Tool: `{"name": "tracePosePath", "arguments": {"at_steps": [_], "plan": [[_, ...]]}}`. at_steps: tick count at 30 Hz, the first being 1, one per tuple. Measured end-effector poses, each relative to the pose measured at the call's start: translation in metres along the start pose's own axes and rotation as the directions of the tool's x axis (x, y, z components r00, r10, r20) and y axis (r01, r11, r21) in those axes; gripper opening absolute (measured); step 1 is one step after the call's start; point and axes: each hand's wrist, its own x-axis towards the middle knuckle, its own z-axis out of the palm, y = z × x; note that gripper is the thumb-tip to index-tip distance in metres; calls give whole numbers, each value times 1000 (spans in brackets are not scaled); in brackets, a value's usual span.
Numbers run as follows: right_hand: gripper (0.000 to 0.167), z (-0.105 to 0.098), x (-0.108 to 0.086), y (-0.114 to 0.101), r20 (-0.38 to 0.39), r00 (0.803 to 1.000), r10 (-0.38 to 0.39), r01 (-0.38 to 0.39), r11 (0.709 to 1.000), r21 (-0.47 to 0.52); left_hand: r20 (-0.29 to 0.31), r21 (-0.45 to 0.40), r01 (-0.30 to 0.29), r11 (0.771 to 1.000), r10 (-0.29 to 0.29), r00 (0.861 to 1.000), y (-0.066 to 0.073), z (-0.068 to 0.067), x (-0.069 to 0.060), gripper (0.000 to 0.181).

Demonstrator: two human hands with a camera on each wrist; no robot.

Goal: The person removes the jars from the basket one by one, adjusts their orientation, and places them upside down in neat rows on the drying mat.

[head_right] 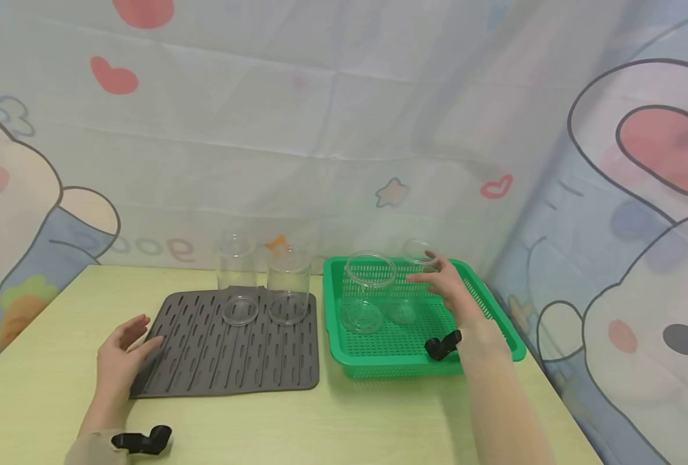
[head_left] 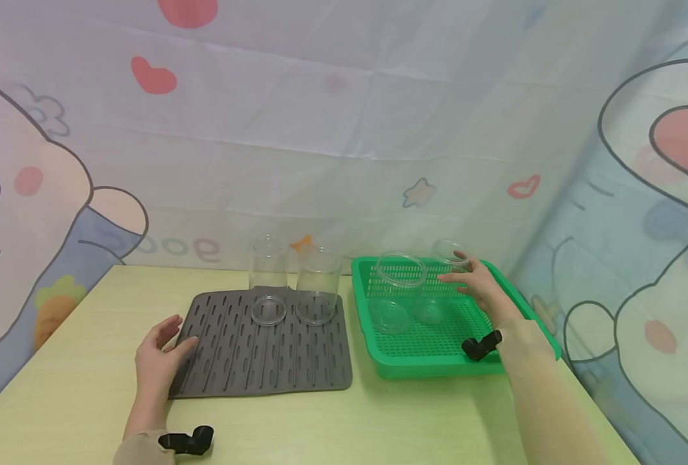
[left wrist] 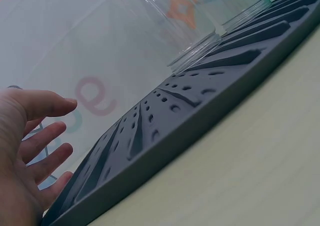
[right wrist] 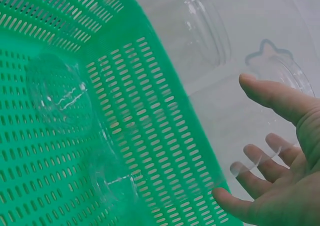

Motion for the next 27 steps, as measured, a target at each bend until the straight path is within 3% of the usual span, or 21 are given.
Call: {"name": "tracePosePath", "arguments": {"at_steps": [8, 13, 17, 23, 27], "plan": [[87, -2, -5, -8, -36, 998, -55, 54, 998, -21, -27, 12, -18, 1000, 18, 999, 3, -1, 0, 60], [82, -2, -8, -14, -84, 995, -62, 61, 998, -17, -11, 2, -26, 1000, 26, 1000, 8, 0, -1, 61], [89, 0, -12, -21, -152, 985, -76, 76, 997, -7, 15, -10, -31, 999, 31, 999, 13, -1, -1, 63], [90, 7, -19, -38, -286, 950, -128, 124, 992, -33, 66, -35, -55, 998, 57, 996, 22, -2, -2, 72], [89, 15, -25, -53, -368, 913, -177, 172, 984, -47, 101, -42, -82, 996, 86, 991, 28, -1, -4, 75]]}}
